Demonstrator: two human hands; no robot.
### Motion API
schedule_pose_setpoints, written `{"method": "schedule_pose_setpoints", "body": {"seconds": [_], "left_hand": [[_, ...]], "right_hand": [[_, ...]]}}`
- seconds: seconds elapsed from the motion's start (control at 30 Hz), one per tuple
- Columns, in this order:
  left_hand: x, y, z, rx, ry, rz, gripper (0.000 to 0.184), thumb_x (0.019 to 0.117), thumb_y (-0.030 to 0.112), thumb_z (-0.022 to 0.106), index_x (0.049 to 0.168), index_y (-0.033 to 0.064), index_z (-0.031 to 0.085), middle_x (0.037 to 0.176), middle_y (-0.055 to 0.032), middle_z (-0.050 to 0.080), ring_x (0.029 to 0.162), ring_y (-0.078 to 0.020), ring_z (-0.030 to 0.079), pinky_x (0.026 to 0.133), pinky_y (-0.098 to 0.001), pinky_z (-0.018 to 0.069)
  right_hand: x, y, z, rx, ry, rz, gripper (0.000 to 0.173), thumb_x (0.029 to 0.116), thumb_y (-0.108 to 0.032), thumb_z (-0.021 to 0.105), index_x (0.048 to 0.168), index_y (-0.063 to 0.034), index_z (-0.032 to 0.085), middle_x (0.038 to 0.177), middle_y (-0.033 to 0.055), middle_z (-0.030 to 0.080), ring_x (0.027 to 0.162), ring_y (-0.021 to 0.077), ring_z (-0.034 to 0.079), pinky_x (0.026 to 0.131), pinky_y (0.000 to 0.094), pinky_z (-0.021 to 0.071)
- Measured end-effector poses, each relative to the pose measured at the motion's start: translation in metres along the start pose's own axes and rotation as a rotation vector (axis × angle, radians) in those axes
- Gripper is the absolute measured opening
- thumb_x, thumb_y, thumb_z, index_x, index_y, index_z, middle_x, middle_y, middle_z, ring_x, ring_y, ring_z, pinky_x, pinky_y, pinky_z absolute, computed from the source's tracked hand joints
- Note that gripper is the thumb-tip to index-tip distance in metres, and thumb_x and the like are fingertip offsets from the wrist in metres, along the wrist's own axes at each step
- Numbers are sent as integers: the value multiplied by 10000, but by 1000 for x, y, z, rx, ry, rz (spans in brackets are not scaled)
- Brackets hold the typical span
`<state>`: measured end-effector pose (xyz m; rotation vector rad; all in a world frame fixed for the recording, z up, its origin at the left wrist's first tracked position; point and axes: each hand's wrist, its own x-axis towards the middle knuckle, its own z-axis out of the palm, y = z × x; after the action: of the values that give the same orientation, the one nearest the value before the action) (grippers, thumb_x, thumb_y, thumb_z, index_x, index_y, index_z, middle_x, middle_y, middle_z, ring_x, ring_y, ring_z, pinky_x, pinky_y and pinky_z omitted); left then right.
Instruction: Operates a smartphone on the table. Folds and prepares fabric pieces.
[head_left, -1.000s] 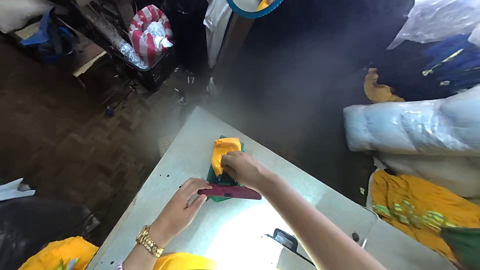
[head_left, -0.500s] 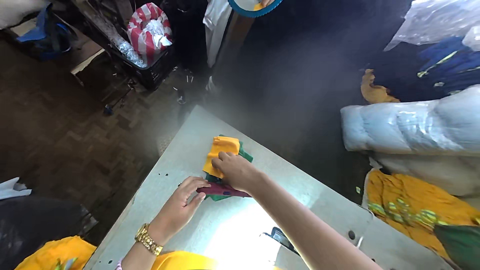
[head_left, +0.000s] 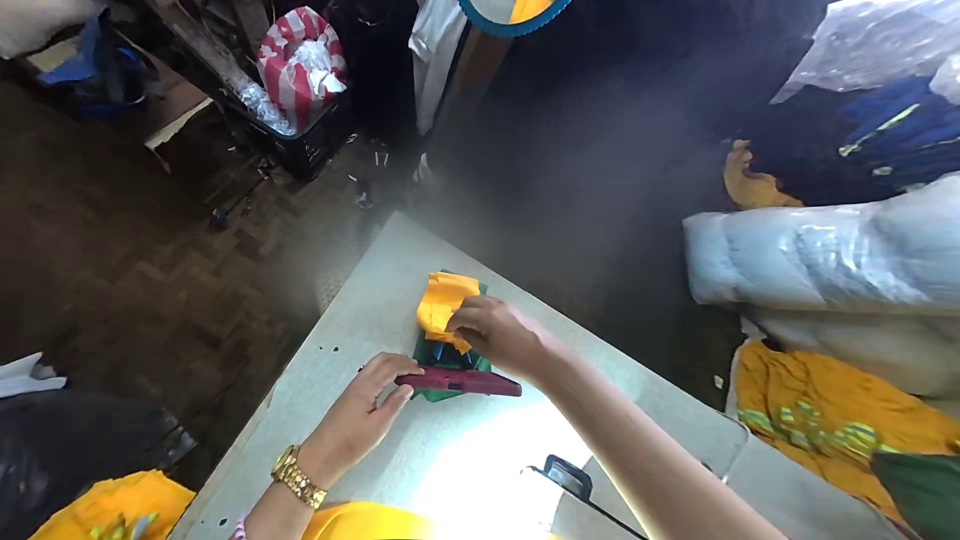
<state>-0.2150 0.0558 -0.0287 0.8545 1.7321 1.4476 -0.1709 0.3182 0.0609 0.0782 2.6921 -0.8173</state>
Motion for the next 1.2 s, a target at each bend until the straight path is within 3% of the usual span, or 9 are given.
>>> {"method": "schedule_pose_setpoints", "body": {"seconds": [0.13, 0.27, 0.53, 0.63, 0.77, 0.83, 0.93, 1.1, 1.2], "left_hand": [[1, -1, 1, 2, 1, 5, 330, 1071, 295, 511, 1280, 108, 684, 1320, -52, 641, 1273, -148, 578, 1086, -351, 489], [1, 1, 0, -8, 7, -1, 339, 1068, 302, 519, 1283, 103, 689, 1319, -58, 643, 1288, -149, 569, 1102, -343, 476], [9, 3, -3, -2, 11, -36, 334, 1068, 290, 513, 1273, 89, 684, 1288, -52, 654, 1231, -117, 597, 1066, -309, 496], [14, 7, -5, -1, 26, -85, 343, 1067, 314, 508, 1257, 92, 688, 1253, -44, 667, 1186, -101, 618, 1038, -284, 510], [22, 14, -9, -4, 19, -168, 339, 1069, 326, 501, 1249, 110, 690, 1243, -26, 671, 1175, -81, 617, 1029, -273, 502], [27, 17, -10, -24, -3, -210, 318, 1066, 293, 507, 1244, 101, 688, 1242, -26, 671, 1180, -78, 613, 1039, -275, 494], [31, 19, -12, -23, -39, -247, 326, 1067, 298, 504, 1265, 104, 674, 1265, -34, 666, 1199, -93, 609, 1056, -297, 490], [28, 22, -16, -81, -75, -237, 364, 1052, 298, 512, 1325, 90, 631, 1316, -58, 633, 1227, -135, 594, 1069, -336, 485], [26, 19, -16, -88, -76, -209, 378, 1050, 291, 514, 1341, 73, 617, 1334, -73, 627, 1248, -147, 584, 1075, -340, 479]], "right_hand": [[2, -10, 14, -75, -269, -1, 154, 1004, -146, 607, 1027, -87, 747, 998, 101, 704, 1022, 265, 669, 941, 460, 538], [9, -8, 26, -63, -455, 70, 218, 1008, -83, 558, 1123, -95, 742, 1120, 112, 693, 1135, 291, 631, 1008, 482, 492], [12, -6, 20, 109, -573, 233, 364, 1035, -67, 428, 1243, -123, 722, 1246, 112, 691, 1216, 270, 616, 1053, 501, 455], [10, -8, 10, 161, -555, 305, 354, 1076, -108, 399, 1309, -133, 665, 1255, 94, 689, 1182, 239, 640, 1036, 492, 472], [3, -7, 1, 205, -475, 285, 326, 1082, -130, 417, 1208, -118, 718, 1180, 78, 706, 1111, 199, 655, 990, 456, 496], [0, -6, 3, 257, -481, 328, 361, 1112, -241, 383, 1261, -128, 691, 1193, 97, 693, 1112, 210, 645, 984, 466, 485], [-4, 2, 4, 344, -421, 354, 535, 1109, -460, 318, 1299, -103, 669, 1276, 135, 672, 1223, 276, 617, 1064, 555, 440], [-15, 1, -8, 451, -170, 319, 544, 1119, -422, 291, 1285, -66, 667, 1197, 120, 706, 1126, 272, 662, 1013, 541, 488], [-26, -3, -24, 421, -198, 332, 461, 1095, -416, 423, 1286, -76, 669, 1255, 126, 680, 1179, 274, 640, 1043, 543, 476]]}}
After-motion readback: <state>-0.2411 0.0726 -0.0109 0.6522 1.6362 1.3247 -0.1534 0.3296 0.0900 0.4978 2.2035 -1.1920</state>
